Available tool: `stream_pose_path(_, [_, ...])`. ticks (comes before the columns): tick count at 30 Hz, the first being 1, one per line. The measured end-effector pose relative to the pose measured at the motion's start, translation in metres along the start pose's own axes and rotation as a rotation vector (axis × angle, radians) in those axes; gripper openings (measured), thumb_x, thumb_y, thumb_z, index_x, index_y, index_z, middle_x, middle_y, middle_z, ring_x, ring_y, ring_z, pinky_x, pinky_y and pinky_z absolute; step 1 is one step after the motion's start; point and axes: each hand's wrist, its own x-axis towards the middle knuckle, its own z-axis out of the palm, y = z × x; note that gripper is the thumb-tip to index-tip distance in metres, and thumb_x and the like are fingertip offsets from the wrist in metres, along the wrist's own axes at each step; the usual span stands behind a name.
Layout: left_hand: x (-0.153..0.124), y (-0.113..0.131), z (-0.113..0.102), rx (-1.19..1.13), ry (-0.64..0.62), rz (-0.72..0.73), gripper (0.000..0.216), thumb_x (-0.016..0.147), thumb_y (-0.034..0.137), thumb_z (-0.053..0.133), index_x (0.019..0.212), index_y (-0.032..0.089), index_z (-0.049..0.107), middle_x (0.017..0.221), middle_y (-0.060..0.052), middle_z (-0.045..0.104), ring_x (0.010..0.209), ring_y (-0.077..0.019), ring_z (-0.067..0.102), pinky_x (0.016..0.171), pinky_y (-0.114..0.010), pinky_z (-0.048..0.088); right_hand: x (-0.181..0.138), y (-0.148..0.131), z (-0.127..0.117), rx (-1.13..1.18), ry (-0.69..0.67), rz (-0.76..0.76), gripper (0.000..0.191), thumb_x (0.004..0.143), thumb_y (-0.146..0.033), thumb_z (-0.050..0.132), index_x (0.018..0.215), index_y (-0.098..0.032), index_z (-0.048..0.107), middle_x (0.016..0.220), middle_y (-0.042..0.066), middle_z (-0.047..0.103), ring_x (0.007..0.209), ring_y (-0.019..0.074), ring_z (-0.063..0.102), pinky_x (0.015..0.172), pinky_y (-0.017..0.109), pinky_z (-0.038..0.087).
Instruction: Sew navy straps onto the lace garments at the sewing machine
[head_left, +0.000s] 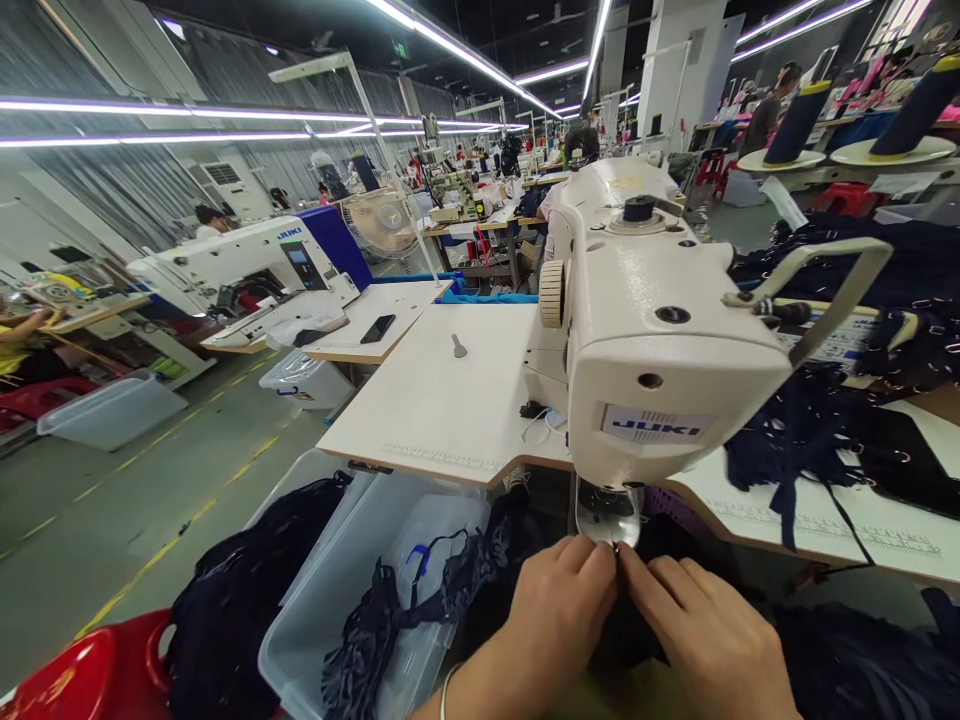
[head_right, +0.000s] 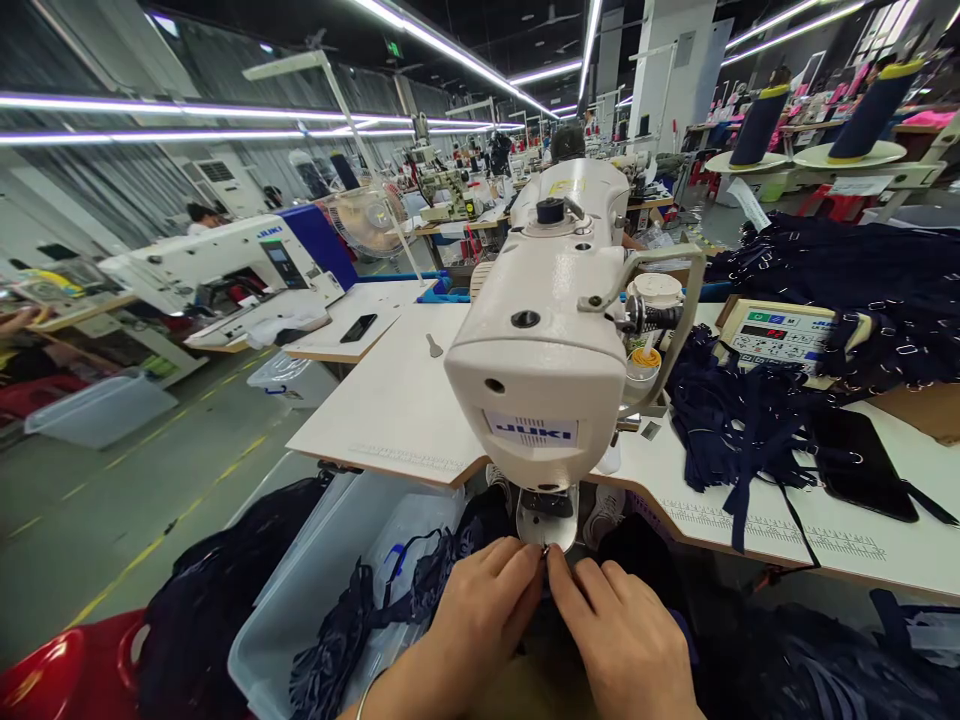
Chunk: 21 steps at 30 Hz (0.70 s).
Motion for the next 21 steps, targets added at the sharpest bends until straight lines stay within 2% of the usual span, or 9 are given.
stream_pose_path(3, [0.002,0.000,-0.010,0.237,-0.027,0.212,0.018,0.097,0.013,0.036,0.103,0.014,0.053,0.079,-0.003,0.061,0.064,-0.0167,0.057,0.052,-0.028,0.044,0.002,0.000,-0.001,0.083,0.019,0.041,0.031,0.094,-0.013,0.045,0.118,-0.019,0.064,0.084,0.005,0.071,0.071,0.0174,0.065,0.069,0.030,0.050])
stream_pose_path(6, [0.002,0.002,-0.016,0.307,-0.078,0.303,0.019,0.097,0.011,0.036,0.106,0.011,0.053,0.080,-0.003,0.060,0.064,-0.0163,0.056,0.051,-0.029,0.044,0.007,-0.003,-0.001,0.196,0.079,0.123,0.024,0.097,-0.018,0.046,0.109,-0.017,0.066,0.082,0.005,0.072,0.069,0.0161,0.067,0.067,0.027,0.053])
stream_pose_path(8, [0.001,0.003,-0.015,0.303,-0.095,0.291,0.019,0.097,0.011,0.037,0.105,0.012,0.053,0.080,-0.002,0.059,0.064,-0.0162,0.056,0.050,-0.030,0.043,0.011,-0.005,-0.001,0.253,0.102,0.172,0.024,0.098,-0.019,0.044,0.107,-0.016,0.066,0.083,0.005,0.072,0.070,0.0164,0.069,0.068,0.027,0.055])
stream_pose_path(12, [-0.004,0.003,-0.007,0.284,-0.089,0.177,0.021,0.096,0.011,0.037,0.111,0.010,0.051,0.081,-0.002,0.060,0.065,-0.0168,0.058,0.051,-0.030,0.045,0.011,-0.006,0.001,0.435,0.073,0.182,0.027,0.097,-0.016,0.041,0.109,-0.016,0.065,0.094,0.007,0.074,0.083,0.0167,0.072,0.076,0.024,0.059])
stream_pose_path(14, [-0.006,0.002,-0.004,0.264,-0.095,0.141,0.023,0.096,0.011,0.037,0.116,0.010,0.049,0.081,-0.002,0.061,0.066,-0.0169,0.058,0.051,-0.031,0.045,0.010,-0.003,0.001,0.533,0.017,0.224,0.028,0.097,-0.018,0.041,0.116,-0.017,0.062,0.103,0.007,0.074,0.092,0.0169,0.072,0.080,0.023,0.059])
stream_pose_path(18, [-0.006,0.000,-0.004,0.230,-0.118,0.134,0.022,0.097,0.015,0.042,0.118,0.014,0.049,0.080,0.000,0.061,0.063,-0.0167,0.058,0.050,-0.031,0.043,0.006,0.003,0.000,0.666,-0.146,0.378,0.038,0.097,-0.021,0.045,0.134,-0.022,0.051,0.114,0.004,0.072,0.095,0.0163,0.072,0.079,0.020,0.059])
stream_pose_path(21, [-0.005,0.001,-0.007,0.211,-0.122,0.127,0.019,0.097,0.015,0.042,0.115,0.017,0.050,0.076,0.000,0.060,0.063,-0.0165,0.058,0.051,-0.031,0.043,0.004,0.006,-0.001,0.705,-0.135,0.367,0.028,0.095,-0.024,0.049,0.120,-0.027,0.062,0.108,0.000,0.074,0.091,0.0163,0.073,0.081,0.021,0.059])
